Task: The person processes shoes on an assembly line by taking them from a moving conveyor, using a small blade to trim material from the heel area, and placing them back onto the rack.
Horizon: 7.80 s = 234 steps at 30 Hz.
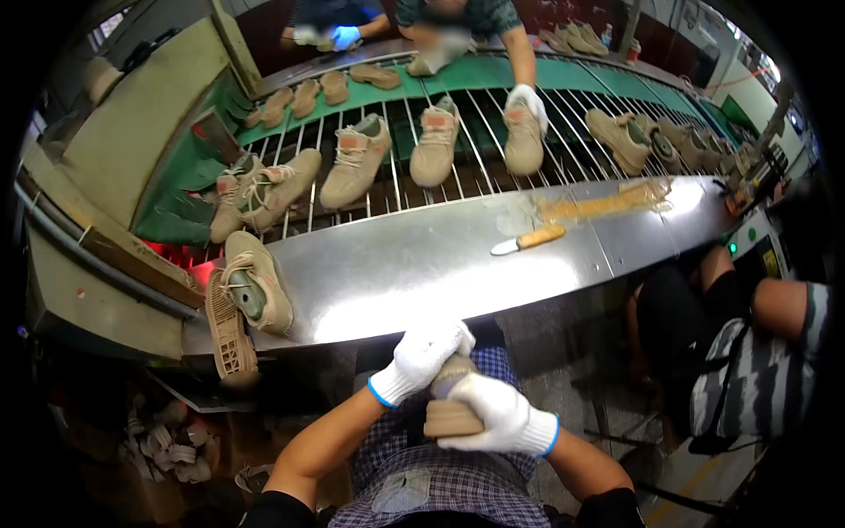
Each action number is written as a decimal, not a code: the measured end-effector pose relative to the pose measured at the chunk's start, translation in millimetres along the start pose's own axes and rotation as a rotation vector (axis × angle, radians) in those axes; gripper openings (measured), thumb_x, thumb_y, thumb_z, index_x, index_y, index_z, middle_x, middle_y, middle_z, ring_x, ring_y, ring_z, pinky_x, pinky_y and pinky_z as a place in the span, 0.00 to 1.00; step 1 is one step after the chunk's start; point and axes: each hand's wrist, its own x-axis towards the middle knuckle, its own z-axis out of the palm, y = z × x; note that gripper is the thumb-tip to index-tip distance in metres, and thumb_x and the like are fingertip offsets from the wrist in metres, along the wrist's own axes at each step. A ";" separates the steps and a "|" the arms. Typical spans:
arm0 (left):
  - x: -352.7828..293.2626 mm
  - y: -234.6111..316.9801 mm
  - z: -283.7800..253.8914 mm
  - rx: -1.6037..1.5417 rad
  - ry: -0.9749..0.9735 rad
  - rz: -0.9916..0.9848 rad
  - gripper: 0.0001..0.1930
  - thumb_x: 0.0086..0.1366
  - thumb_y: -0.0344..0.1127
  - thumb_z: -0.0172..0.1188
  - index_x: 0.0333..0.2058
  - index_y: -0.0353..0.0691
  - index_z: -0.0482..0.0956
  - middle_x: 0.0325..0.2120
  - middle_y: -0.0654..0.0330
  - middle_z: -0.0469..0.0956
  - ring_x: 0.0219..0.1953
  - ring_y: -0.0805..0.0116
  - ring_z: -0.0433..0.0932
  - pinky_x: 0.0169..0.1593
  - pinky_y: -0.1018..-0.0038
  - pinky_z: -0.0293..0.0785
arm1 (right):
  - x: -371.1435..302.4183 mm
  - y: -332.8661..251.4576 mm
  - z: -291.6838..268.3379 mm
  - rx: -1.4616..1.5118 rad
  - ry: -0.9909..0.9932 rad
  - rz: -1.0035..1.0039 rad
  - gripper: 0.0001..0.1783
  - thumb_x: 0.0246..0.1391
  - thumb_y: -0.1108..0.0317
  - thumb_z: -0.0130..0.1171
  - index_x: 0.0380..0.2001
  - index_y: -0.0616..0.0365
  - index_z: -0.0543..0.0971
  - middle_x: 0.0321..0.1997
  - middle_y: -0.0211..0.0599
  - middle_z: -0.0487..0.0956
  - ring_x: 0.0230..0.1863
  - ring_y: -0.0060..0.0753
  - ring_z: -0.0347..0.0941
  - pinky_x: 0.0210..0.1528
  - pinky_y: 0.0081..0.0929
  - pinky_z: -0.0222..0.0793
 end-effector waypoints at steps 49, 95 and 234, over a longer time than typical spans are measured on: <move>-106.4 35.6 -42.3 0.104 -0.040 -0.643 0.54 0.54 0.45 0.84 0.72 0.36 0.59 0.50 0.52 0.77 0.36 0.73 0.77 0.38 0.75 0.80 | 9.4 78.3 14.1 0.396 -0.101 0.469 0.62 0.36 0.47 0.88 0.73 0.55 0.69 0.75 0.52 0.70 0.73 0.44 0.70 0.74 0.44 0.65; -80.2 47.0 -87.3 1.100 0.607 -0.208 0.42 0.47 0.58 0.82 0.52 0.32 0.77 0.47 0.43 0.79 0.52 0.40 0.80 0.53 0.52 0.79 | 117.4 135.4 -149.9 0.082 0.357 0.299 0.20 0.72 0.62 0.50 0.61 0.55 0.80 0.57 0.54 0.80 0.60 0.54 0.76 0.66 0.43 0.70; 44.7 35.1 -118.8 0.728 0.285 -0.354 0.28 0.77 0.57 0.50 0.36 0.37 0.85 0.38 0.41 0.84 0.45 0.39 0.82 0.52 0.54 0.76 | 93.6 36.1 48.2 0.290 -0.006 0.553 0.25 0.78 0.61 0.48 0.68 0.65 0.74 0.70 0.50 0.76 0.71 0.42 0.70 0.77 0.37 0.61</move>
